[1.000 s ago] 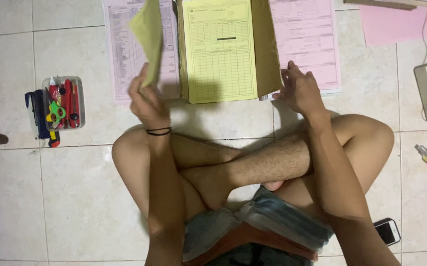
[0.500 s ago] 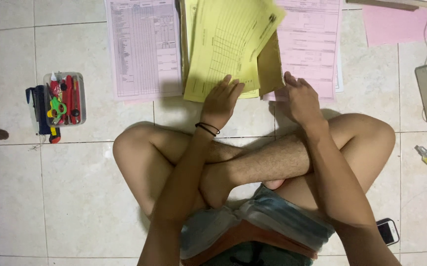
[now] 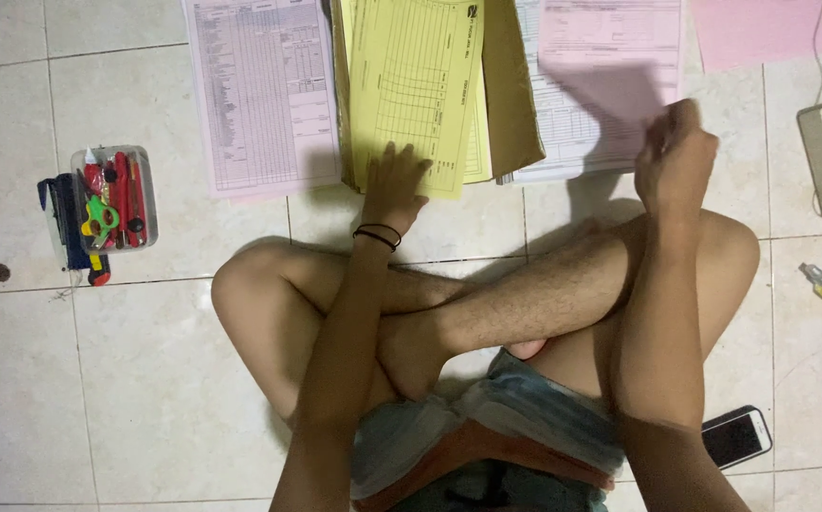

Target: The person sorts various colored and white papers from a cardboard box, placing them onto different piles on the floor.

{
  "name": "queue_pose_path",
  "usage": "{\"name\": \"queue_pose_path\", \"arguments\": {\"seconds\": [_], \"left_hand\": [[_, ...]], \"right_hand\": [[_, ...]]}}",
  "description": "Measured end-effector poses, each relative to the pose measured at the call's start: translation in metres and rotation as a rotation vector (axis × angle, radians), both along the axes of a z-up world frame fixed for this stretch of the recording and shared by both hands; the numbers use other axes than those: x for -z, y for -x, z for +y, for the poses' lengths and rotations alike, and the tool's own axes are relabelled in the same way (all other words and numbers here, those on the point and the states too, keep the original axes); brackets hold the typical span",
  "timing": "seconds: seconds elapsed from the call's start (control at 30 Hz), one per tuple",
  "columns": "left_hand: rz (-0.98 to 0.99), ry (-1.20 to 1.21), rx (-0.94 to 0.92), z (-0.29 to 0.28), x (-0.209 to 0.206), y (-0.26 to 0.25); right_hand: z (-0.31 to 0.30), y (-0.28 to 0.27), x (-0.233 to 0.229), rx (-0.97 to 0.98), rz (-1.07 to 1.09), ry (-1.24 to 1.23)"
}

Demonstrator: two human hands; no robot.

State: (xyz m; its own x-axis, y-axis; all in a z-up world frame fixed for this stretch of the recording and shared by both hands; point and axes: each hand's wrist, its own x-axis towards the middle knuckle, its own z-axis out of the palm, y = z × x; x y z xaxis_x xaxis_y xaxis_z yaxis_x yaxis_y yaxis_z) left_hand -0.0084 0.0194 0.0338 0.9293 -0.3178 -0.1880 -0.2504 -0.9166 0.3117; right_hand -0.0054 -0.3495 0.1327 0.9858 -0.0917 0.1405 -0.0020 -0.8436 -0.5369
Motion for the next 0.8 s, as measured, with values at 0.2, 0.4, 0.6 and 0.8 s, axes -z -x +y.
{"name": "queue_pose_path", "arguments": {"seconds": [0.2,0.4,0.6,0.8], "left_hand": [[-0.015,-0.102,-0.048,-0.030,0.024,-0.002],[0.006,0.045,-0.035,-0.039,0.006,0.002],[0.023,0.005,-0.550,-0.024,-0.024,0.018],[0.364,0.499,-0.256,0.089,-0.123,0.039]], "right_hand": [[0.048,-0.006,0.023,-0.090,-0.577,-0.087],[0.140,0.007,0.020,-0.489,-0.712,-0.052],[0.195,0.018,0.020,-0.673,-0.637,0.003],[0.196,0.009,0.065,-0.641,-0.380,0.197]]}}
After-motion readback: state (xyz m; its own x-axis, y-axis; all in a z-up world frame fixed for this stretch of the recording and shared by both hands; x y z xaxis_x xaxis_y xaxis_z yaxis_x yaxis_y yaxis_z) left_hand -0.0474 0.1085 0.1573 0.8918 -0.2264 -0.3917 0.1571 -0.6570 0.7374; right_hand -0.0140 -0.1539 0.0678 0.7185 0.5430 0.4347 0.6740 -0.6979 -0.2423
